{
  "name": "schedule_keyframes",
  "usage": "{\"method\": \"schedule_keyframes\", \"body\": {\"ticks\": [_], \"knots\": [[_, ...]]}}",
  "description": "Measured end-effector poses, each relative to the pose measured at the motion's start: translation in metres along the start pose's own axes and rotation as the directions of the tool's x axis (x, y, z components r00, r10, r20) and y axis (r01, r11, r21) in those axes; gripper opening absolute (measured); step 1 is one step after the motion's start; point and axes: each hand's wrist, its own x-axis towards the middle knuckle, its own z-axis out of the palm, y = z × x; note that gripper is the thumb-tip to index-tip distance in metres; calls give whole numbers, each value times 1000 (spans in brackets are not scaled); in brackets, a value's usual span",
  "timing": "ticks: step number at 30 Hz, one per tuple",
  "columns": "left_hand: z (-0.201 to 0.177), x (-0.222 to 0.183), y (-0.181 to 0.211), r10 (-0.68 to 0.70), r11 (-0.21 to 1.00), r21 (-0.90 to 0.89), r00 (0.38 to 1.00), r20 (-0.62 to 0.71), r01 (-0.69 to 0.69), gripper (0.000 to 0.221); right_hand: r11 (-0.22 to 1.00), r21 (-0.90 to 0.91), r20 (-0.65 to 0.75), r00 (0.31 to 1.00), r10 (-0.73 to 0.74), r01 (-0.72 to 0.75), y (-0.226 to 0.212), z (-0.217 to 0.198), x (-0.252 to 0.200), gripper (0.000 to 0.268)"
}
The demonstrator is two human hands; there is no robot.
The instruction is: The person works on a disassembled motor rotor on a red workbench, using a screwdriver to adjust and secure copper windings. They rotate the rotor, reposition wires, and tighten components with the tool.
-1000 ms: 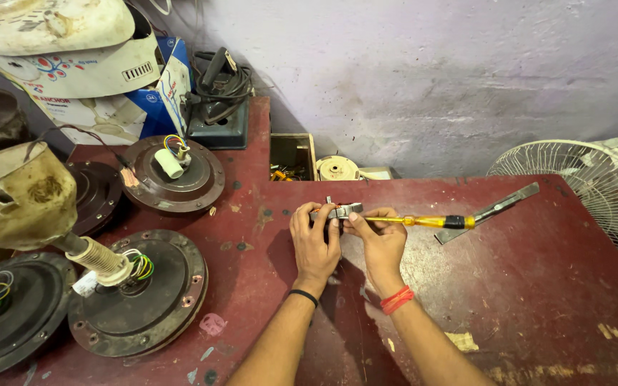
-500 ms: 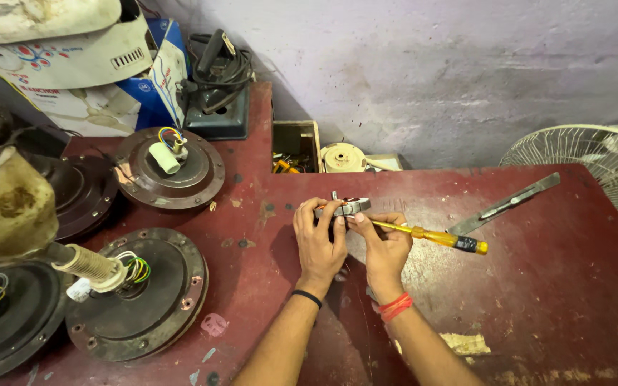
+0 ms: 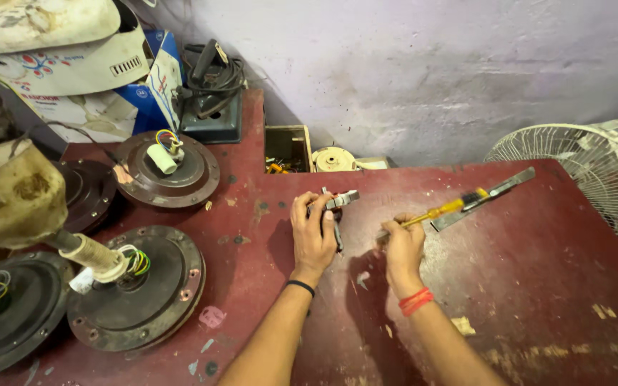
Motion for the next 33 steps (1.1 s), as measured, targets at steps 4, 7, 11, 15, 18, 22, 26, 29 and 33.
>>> {"method": "schedule_keyframes", "body": {"ticks": [4, 7, 11, 15, 18, 22, 26, 29, 33], "knots": [[6, -5, -6, 7, 1000, -26, 1000, -13, -7, 36, 821, -560, 33, 993, -111, 111, 5, -44, -17, 9], [6, -5, -7, -4, 1000, -13, 1000, -11, 4, 35, 531, -831, 130, 985, -111, 169, -5, -52, -32, 16], [4, -7, -7, -26, 996, -81, 999, -30, 24, 34, 319, -930, 183, 983, -34, 184, -29, -43, -44, 22], [4, -6, -6, -29, 995, -102, 998, -63, 22, 34, 166, -969, 193, 980, 52, 182, -49, -27, -58, 28], [3, -6, -4, -20, 995, -96, 997, -71, 13, 34, 107, -965, 243, 970, 24, 239, -65, -15, -62, 31], [3, -4, -2, 31, 998, -51, 997, -67, -35, 40, 372, -734, 485, 822, -297, 568, -75, 9, -59, 25], [2, -4, -2, 76, 997, -15, 996, -52, -77, 42, 352, -416, 744, 536, -398, 839, -73, 35, -52, 29], [-1, -4, -2, 82, 996, -21, 996, -46, -83, 43, 337, -412, 800, 513, -311, 847, -69, 48, -44, 27], [-3, -3, -1, 91, 994, -49, 994, -64, -94, 37, 260, -395, 847, 459, -269, 881, -70, 46, -34, 26]]}}
